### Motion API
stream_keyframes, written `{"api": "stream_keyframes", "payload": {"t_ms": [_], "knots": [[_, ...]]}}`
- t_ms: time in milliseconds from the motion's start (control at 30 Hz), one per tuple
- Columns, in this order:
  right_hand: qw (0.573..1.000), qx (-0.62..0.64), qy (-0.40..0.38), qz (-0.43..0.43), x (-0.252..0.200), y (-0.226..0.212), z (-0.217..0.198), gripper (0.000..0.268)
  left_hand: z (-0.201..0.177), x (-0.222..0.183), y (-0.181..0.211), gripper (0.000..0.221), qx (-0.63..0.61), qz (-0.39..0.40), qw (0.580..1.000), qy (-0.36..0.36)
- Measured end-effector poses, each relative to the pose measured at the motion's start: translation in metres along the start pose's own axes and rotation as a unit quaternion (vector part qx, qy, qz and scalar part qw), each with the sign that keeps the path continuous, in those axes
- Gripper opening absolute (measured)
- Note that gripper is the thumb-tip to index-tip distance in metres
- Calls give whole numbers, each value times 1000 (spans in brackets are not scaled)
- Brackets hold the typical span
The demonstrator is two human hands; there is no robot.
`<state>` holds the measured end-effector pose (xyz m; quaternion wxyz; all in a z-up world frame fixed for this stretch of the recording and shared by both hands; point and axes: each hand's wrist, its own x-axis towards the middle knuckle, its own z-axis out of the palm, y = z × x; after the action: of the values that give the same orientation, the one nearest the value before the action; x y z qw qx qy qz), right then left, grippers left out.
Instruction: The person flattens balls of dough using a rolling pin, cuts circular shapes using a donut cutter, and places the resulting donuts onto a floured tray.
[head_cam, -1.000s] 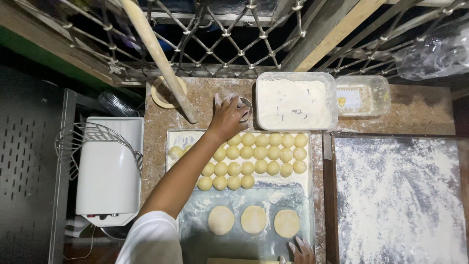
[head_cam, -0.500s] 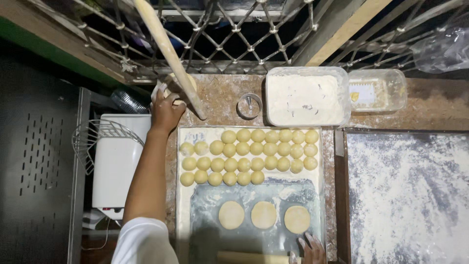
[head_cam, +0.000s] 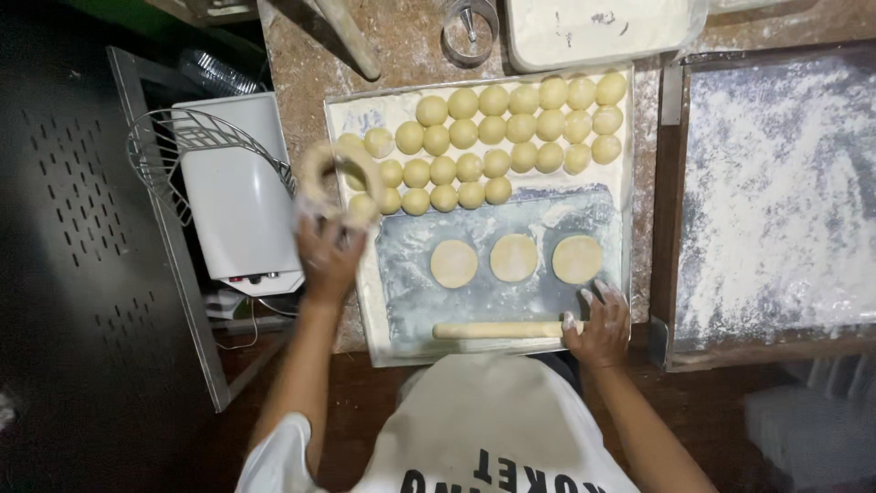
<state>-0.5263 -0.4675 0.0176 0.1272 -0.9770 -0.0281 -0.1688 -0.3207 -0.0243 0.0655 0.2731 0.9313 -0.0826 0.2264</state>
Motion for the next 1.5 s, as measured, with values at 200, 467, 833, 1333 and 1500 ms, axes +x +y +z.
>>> {"api": "stream_keyframes", "payload": {"t_ms": [200,467,833,1333,1500], "knots": [[1000,-3,-13,-10,-17,8,8,51,0,-96,85,28,-99,98,969,-206],[999,-3,-29,29,-42,16,13,59,1,-94,118,77,-34,16,949,-312],[999,-20,36,24,-33,-2,0,52,21,-105,128,114,26,0,969,-248],[992,-88,-19,93,-42,-5,-2,63,81,-176,77,113,42,-1,969,-244],[993,-104,-26,42,-75,-1,-2,68,32,-172,102,114,147,-62,980,-117]]}}
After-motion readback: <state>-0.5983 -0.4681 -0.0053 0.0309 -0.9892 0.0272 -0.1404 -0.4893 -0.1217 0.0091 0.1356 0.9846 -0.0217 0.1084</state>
